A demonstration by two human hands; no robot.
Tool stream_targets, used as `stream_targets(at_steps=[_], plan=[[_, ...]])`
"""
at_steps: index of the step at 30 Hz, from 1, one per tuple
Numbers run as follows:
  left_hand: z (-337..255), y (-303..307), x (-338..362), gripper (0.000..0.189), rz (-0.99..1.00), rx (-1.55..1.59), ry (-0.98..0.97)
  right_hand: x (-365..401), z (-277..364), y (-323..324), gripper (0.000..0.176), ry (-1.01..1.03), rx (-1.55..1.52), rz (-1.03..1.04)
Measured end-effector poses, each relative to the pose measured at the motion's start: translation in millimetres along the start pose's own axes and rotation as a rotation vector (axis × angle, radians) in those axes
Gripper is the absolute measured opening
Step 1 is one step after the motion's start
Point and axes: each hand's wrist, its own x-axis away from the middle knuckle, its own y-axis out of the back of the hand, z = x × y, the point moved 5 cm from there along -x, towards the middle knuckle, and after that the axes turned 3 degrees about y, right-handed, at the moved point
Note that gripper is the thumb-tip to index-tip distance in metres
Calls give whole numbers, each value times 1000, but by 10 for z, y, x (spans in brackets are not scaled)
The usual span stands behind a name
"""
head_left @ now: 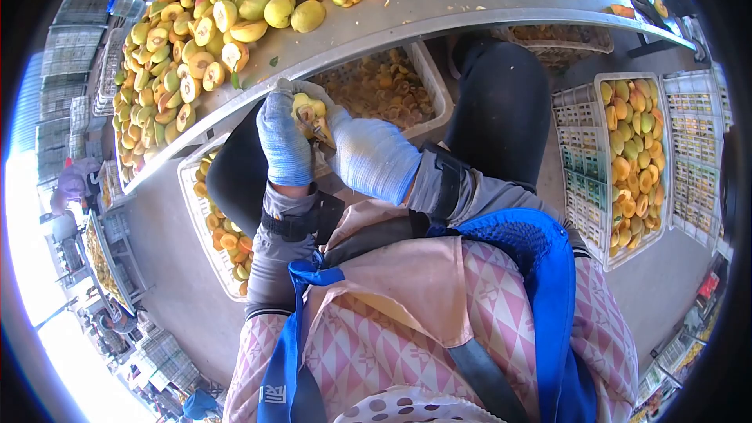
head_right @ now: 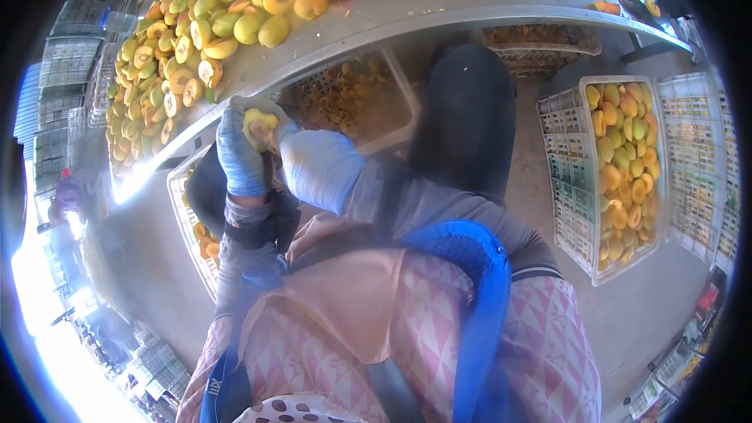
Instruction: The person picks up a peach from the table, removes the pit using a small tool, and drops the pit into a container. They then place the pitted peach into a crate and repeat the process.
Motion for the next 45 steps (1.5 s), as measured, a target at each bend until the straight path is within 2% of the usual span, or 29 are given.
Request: stream_targets(at_steps=[7,10,14,16,18,24,27,30,34,37,39,40,43,45], plan=[[40,-15,-4,40,-68,31,-96,-16,-42,-32,34,-44,-128,-22],[73,-17,-63,42,-104,121,78,-11,-27,21,34,-52,14,18],[-108,-197,22,50,162,329,166,-29,-51,19,36,-32,-51,13],[-152,-159,53,51,79,124,30,-32,-16,8,36,-30,-72,21],[-105,-122,20,55,-24,50,-1,-30,2,16,35,-61,-121,13],[-187,-174,49,57,-96,-164,-277,-38,-66,-116,32,-29,-254,-128],[-195,-210,38,58,-92,-121,-277,-48,-88,-108,28,-72,-310,-102],[-121,-194,1,59,-94,6,-130,-52,-112,-86,27,-84,-309,-55],[-74,-147,-24,57,-39,55,-57,-86,-110,-95,31,72,-438,-86],[-115,-148,-1,53,-10,45,-26,-74,-71,-61,34,69,-493,-115],[-112,-166,-1,51,34,55,20,-56,-98,-75,35,-23,-352,-22],[-62,-132,-22,51,-6,86,54,-39,-110,-79,35,-70,-281,24],[48,-66,-91,51,-97,146,107,-20,-61,9,36,-95,-203,81],[42,-63,-84,52,-120,146,83,-34,-116,-70,31,-30,-230,19]])
